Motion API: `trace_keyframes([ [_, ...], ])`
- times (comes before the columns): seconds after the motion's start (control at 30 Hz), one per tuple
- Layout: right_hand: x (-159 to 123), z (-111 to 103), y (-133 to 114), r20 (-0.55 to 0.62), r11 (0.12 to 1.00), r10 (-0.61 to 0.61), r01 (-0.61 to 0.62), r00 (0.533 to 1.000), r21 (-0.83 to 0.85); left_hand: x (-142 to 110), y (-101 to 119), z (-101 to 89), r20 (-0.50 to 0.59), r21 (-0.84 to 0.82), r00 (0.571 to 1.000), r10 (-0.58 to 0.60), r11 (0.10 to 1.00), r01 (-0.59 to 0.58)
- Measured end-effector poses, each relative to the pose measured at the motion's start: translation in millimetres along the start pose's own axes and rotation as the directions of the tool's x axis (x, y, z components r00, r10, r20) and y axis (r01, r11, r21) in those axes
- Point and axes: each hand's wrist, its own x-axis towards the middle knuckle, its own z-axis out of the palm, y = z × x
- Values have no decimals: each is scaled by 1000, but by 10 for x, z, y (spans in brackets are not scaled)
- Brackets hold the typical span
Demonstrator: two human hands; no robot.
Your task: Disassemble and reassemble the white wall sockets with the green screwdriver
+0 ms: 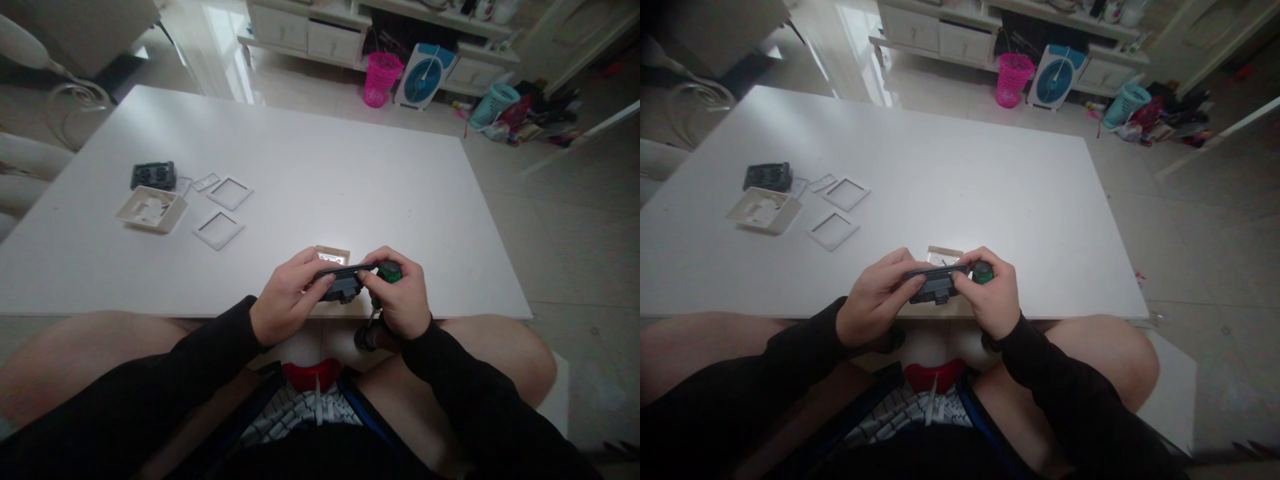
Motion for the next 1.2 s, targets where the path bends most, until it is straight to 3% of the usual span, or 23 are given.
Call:
trace_keyframes([
  [0.47,97,5,75,53,999,11,-12,999,29,81,-89,-65,0,-4,1000,-28,1000,28],
  [0.57,165,-73,27,-7,997,-71,71,997,-30,97,-142,-127,-136,79,990,24,997,-13],
  [0.67,237,-158,14,-103,985,-140,129,985,-114,95,-286,-177,-279,258,950,140,964,-66],
  [0.73,271,-190,32,-133,982,-147,128,980,-141,89,-419,-174,-221,419,946,237,899,-128],
  [0.8,286,-198,58,-128,983,-135,117,983,-141,83,-538,-133,-61,556,953,298,803,-216],
  [0.97,264,-186,92,-72,977,-127,112,989,-180,59,-614,70,285,672,917,280,624,-399],
  [1.1,242,-186,87,-42,970,-146,134,988,-204,15,-564,233,393,717,890,233,528,-455],
  [1.2,234,-187,87,-22,968,-136,128,990,-214,-20,-572,320,427,721,886,182,522,-455],
])
